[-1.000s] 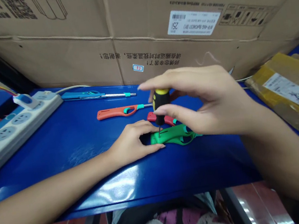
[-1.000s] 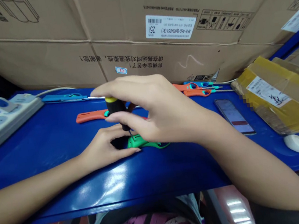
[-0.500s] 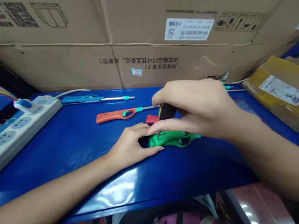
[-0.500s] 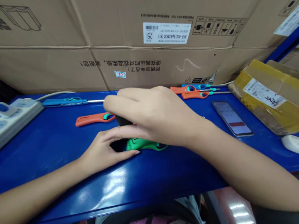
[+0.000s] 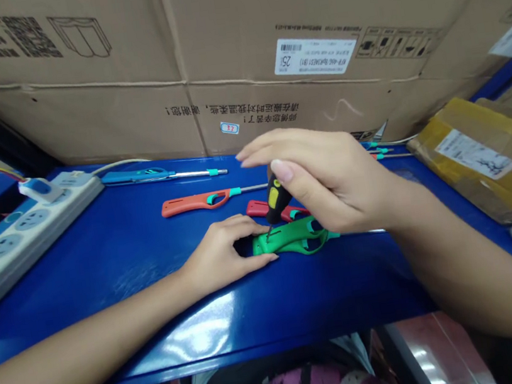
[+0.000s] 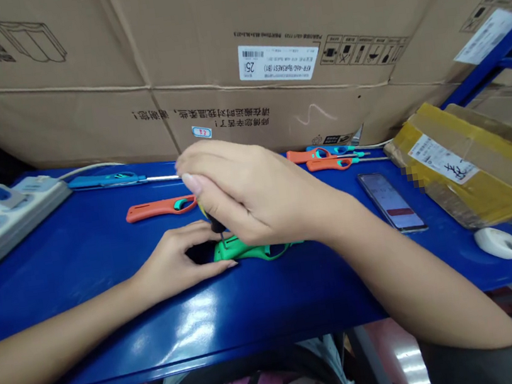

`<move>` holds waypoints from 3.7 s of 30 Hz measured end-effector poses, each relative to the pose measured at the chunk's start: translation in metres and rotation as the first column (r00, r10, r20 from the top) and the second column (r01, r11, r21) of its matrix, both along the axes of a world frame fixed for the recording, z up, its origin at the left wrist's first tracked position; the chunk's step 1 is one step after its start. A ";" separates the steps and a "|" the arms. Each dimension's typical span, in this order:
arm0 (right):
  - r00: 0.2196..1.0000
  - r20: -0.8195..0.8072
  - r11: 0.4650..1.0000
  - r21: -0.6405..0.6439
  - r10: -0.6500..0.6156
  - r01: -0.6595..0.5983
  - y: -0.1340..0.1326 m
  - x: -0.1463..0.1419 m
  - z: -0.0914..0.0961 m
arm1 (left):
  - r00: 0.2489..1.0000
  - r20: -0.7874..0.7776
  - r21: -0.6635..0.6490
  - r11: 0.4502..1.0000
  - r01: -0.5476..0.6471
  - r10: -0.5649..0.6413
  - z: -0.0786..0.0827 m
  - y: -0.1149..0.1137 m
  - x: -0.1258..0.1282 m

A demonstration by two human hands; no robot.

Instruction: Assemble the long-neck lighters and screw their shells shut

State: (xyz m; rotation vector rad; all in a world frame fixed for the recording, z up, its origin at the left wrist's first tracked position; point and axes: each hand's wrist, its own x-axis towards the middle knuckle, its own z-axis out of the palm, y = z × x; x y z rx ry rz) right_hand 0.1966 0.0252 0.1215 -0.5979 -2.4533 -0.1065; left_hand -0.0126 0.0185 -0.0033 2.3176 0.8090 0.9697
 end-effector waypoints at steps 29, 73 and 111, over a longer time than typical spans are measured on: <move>0.970 0.201 0.990 -0.022 -0.133 0.140 -0.010 0.009 0.012 | 0.999 -0.048 -0.009 1.000 -0.008 0.007 0.001 0.001 0.000; 0.966 0.255 0.983 -0.164 -0.040 0.084 -0.011 0.006 0.011 | 0.997 -0.074 -0.029 0.999 -0.032 0.029 0.000 -0.001 0.001; 0.990 -0.138 0.976 -0.214 -0.006 -0.024 -0.009 0.001 0.008 | 0.997 -0.053 -0.073 0.996 -0.054 0.050 0.002 0.000 0.002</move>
